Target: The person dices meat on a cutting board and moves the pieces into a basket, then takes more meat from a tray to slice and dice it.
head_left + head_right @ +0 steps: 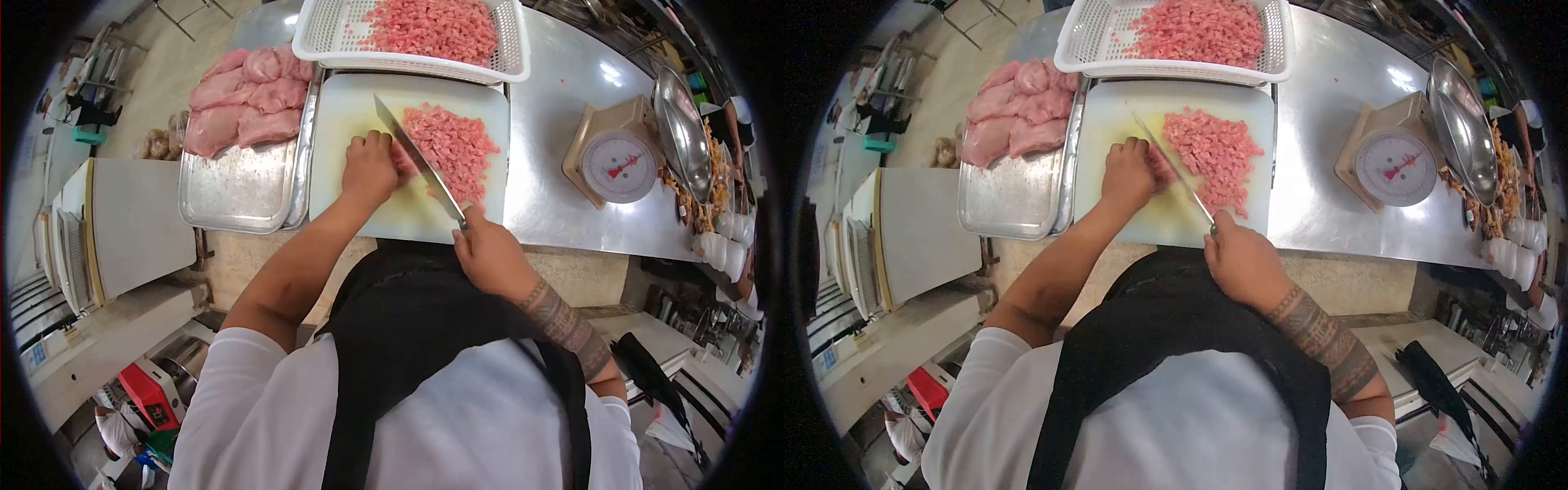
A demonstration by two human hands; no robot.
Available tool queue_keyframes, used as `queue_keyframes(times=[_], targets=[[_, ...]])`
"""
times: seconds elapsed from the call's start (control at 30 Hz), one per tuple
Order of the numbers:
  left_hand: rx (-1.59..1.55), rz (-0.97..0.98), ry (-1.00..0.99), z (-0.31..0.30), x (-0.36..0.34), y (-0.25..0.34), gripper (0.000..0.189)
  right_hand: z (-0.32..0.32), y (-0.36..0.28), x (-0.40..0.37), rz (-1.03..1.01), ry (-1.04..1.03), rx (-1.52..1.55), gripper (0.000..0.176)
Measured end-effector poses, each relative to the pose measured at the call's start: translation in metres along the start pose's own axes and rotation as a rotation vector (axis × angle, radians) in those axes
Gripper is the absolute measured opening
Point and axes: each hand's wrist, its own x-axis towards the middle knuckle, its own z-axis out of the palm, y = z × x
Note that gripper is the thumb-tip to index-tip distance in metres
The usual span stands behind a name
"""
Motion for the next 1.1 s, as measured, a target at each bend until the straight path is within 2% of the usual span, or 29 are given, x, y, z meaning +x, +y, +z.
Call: queue_keyframes(times=[0.07, 0.17, 0.27, 0.37, 0.47, 0.57, 0.67, 0.9, 0.97, 1.07, 1.1], targets=[[0.003, 0.011, 0.022, 0.01, -0.001, -0.006, 0.034, 0.0, -0.002, -0.001, -0.002, -0.046, 0.006, 0.027], [0.009, 0.006, 0.019, 0.011, -0.001, -0.005, 0.037, 0.031, 0.01, 0.037, -0.204, 0.146, 0.043, 0.03], [0.016, -0.014, -0.007, 0.007, 0.001, -0.004, 0.025, 0.039, -0.012, 0.082, -0.026, 0.05, -0.001, 0.033], [0.015, -0.055, -0.022, 0.006, 0.001, -0.003, 0.04, 0.044, -0.002, 0.092, -0.075, 0.105, 0.012, 0.033], [-0.036, -0.105, -0.017, 0.011, 0.0, -0.005, 0.044, 0.035, -0.002, 0.061, -0.098, 0.154, 0.035, 0.033], [-0.017, -0.074, 0.031, 0.015, -0.003, -0.007, 0.044, 0.012, -0.013, 0.014, 0.014, 0.0, 0.009, 0.031], [-0.088, -0.096, 0.014, 0.015, -0.002, -0.007, 0.042, 0.015, -0.016, 0.009, 0.011, -0.029, 0.07, 0.03], [-0.024, -0.064, 0.055, 0.018, -0.001, -0.011, 0.031, 0.057, -0.013, 0.1, -0.084, 0.086, 0.019, 0.032], [-0.029, -0.035, 0.066, 0.023, 0.0, -0.015, 0.029, 0.058, -0.001, 0.102, -0.116, 0.162, 0.025, 0.03], [-0.211, -0.06, 0.09, 0.016, 0.001, -0.022, 0.025, 0.047, 0.016, 0.079, -0.084, 0.163, 0.013, 0.033], [-0.169, -0.008, 0.123, 0.01, -0.001, -0.023, 0.023, 0.045, 0.017, 0.07, -0.061, 0.162, 0.005, 0.032]])
